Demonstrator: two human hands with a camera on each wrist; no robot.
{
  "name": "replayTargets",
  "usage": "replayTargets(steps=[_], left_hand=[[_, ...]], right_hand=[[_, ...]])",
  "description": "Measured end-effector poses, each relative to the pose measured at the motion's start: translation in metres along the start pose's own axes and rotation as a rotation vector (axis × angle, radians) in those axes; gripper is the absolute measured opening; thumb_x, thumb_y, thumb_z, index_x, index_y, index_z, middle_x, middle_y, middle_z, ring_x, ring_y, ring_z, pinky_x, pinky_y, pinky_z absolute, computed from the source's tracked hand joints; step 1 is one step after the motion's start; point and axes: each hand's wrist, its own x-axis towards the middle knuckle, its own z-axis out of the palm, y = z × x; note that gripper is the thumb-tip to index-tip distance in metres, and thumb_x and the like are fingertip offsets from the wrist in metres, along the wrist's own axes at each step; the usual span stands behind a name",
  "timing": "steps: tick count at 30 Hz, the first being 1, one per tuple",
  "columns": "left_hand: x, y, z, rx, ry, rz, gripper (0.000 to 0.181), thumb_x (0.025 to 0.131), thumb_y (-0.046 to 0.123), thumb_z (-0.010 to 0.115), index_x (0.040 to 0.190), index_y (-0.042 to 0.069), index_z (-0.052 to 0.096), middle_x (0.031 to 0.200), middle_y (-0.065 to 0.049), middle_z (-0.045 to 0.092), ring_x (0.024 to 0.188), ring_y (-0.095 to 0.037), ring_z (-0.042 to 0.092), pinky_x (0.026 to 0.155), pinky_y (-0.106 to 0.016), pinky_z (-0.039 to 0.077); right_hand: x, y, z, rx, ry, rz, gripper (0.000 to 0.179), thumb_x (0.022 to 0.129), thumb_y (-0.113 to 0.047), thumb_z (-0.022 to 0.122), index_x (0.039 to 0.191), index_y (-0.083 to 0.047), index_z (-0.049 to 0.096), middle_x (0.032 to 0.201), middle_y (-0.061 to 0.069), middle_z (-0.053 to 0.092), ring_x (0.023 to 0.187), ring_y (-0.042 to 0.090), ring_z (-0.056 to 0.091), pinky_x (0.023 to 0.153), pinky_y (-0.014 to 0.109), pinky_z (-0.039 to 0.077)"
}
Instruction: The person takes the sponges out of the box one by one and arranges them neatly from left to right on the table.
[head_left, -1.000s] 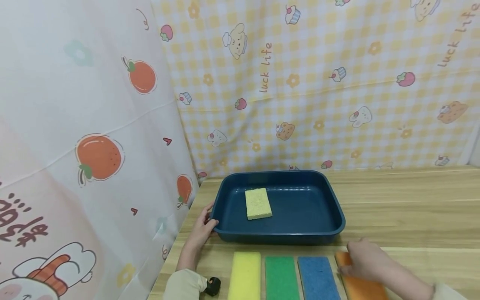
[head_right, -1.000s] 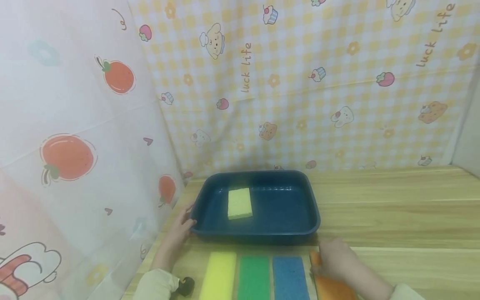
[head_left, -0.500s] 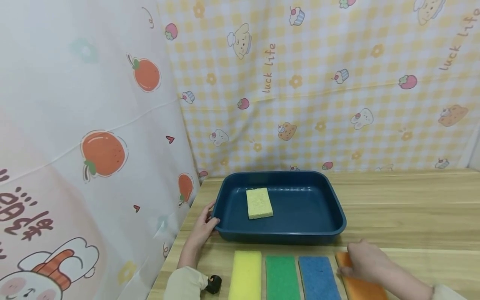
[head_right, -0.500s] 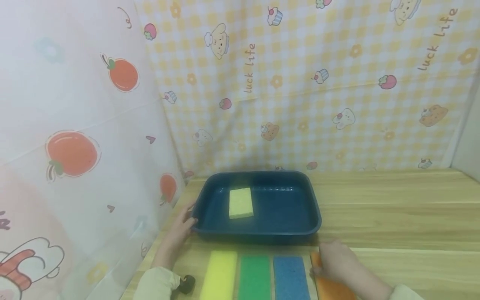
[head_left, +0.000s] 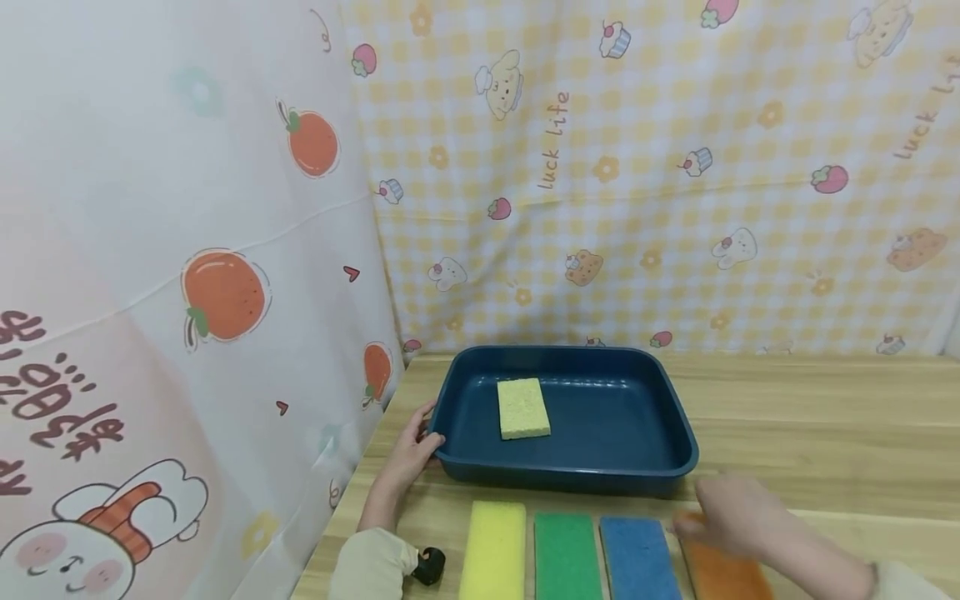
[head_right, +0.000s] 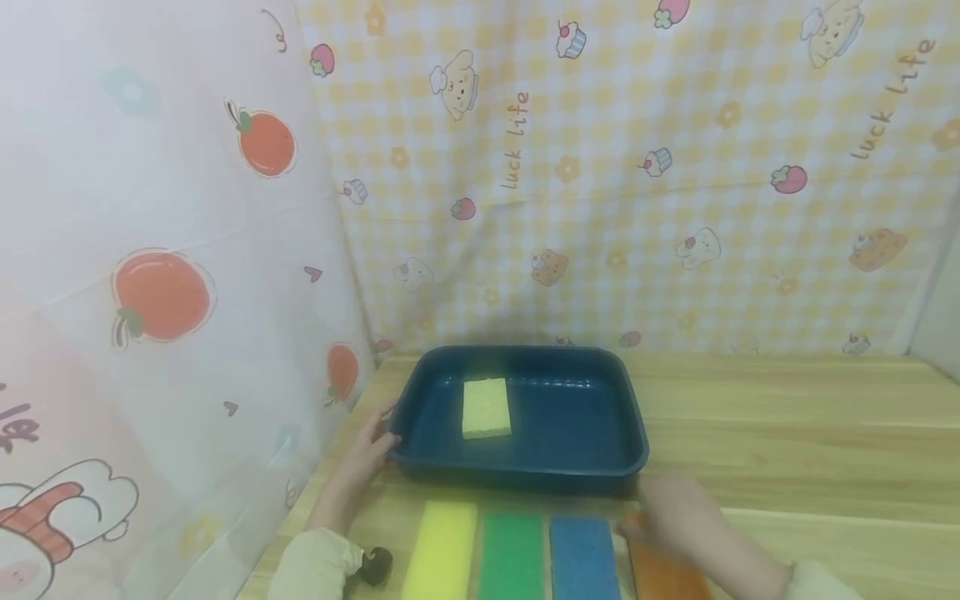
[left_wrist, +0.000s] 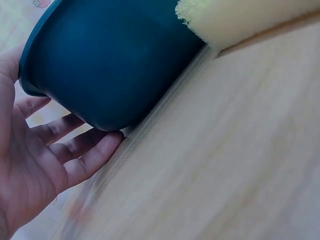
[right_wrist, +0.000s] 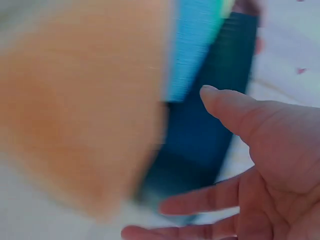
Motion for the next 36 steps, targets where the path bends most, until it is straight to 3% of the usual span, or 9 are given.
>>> replayTargets(steps=[4,7,10,12,16,19,24,29,36], left_hand=[[0.000,0.009,-0.005,0.006,-0.002,-0.011,0.061,0.083,0.003,0.046,0.141,0.008,0.027,0.121,-0.026,0.045,0.094,-0.030,0.054,0.067,-0.038,0.051],[0.001,0.008,-0.007,0.015,0.011,-0.006,0.060,0.083,0.002,0.046,0.140,0.007,0.028,0.120,-0.025,0.046,0.093,-0.029,0.054,0.067,-0.039,0.052],[0.002,0.003,-0.007,0.009,0.023,0.001,0.060,0.082,0.002,0.047,0.140,0.008,0.029,0.120,-0.026,0.046,0.093,-0.029,0.055,0.066,-0.039,0.052],[0.002,0.003,-0.007,0.003,0.028,0.003,0.060,0.082,0.001,0.047,0.140,0.007,0.029,0.120,-0.026,0.046,0.092,-0.029,0.055,0.065,-0.039,0.052],[0.002,0.002,-0.005,0.012,0.032,-0.002,0.060,0.083,0.002,0.047,0.140,0.006,0.029,0.120,-0.026,0.047,0.093,-0.029,0.054,0.065,-0.040,0.051],[0.001,0.001,-0.003,0.017,0.020,-0.005,0.061,0.083,0.002,0.046,0.140,0.005,0.026,0.121,-0.027,0.046,0.094,-0.031,0.054,0.065,-0.041,0.051],[-0.001,-0.002,0.000,0.021,-0.004,-0.010,0.061,0.083,0.003,0.046,0.140,0.005,0.026,0.123,-0.027,0.045,0.093,-0.027,0.055,0.065,-0.038,0.051],[-0.002,-0.001,0.002,0.031,-0.001,-0.002,0.061,0.083,0.005,0.047,0.140,0.009,0.028,0.121,-0.024,0.046,0.090,-0.023,0.054,0.064,-0.036,0.051],[-0.001,0.001,0.002,0.028,-0.011,0.011,0.061,0.083,0.004,0.046,0.141,0.011,0.029,0.120,-0.025,0.047,0.092,-0.028,0.055,0.063,-0.034,0.052]], right_hand=[[0.021,-0.032,-0.032,0.024,0.059,-0.120,0.039,0.073,-0.039,0.069,0.068,-0.005,0.051,0.054,-0.001,0.040,0.046,0.012,0.038,0.044,0.026,0.033],[0.050,-0.056,-0.053,0.021,0.026,-0.142,0.045,0.076,-0.043,0.065,0.055,-0.011,0.042,0.045,-0.004,0.030,0.037,0.010,0.036,0.042,0.025,0.034],[0.088,-0.075,-0.064,0.032,-0.051,-0.113,0.049,0.079,-0.046,0.061,0.050,-0.013,0.039,0.040,-0.004,0.027,0.033,0.016,0.044,0.044,0.027,0.041],[0.113,-0.085,-0.065,0.052,-0.115,-0.070,0.047,0.081,-0.045,0.059,0.052,-0.011,0.044,0.041,-0.001,0.034,0.038,0.022,0.053,0.047,0.028,0.046],[0.158,-0.098,-0.056,0.138,-0.196,0.009,0.040,0.083,-0.039,0.059,0.089,0.001,0.058,0.080,0.013,0.058,0.065,0.032,0.062,0.052,0.034,0.050],[0.182,-0.104,-0.044,0.182,-0.218,0.022,0.051,0.083,-0.034,0.060,0.117,0.003,0.050,0.113,0.020,0.052,0.088,0.032,0.059,0.063,0.040,0.051],[0.202,-0.113,-0.027,0.123,-0.251,-0.024,0.055,0.082,-0.034,0.063,0.121,0.003,0.050,0.119,0.019,0.051,0.106,0.032,0.050,0.083,0.044,0.044],[0.210,-0.122,-0.016,0.093,-0.288,-0.045,0.057,0.080,-0.038,0.064,0.121,-0.001,0.051,0.123,0.017,0.050,0.110,0.031,0.049,0.085,0.045,0.042],[0.214,-0.131,-0.009,0.006,-0.322,-0.050,0.063,0.077,-0.047,0.063,0.122,-0.004,0.052,0.127,0.014,0.049,0.111,0.029,0.047,0.088,0.045,0.041]])
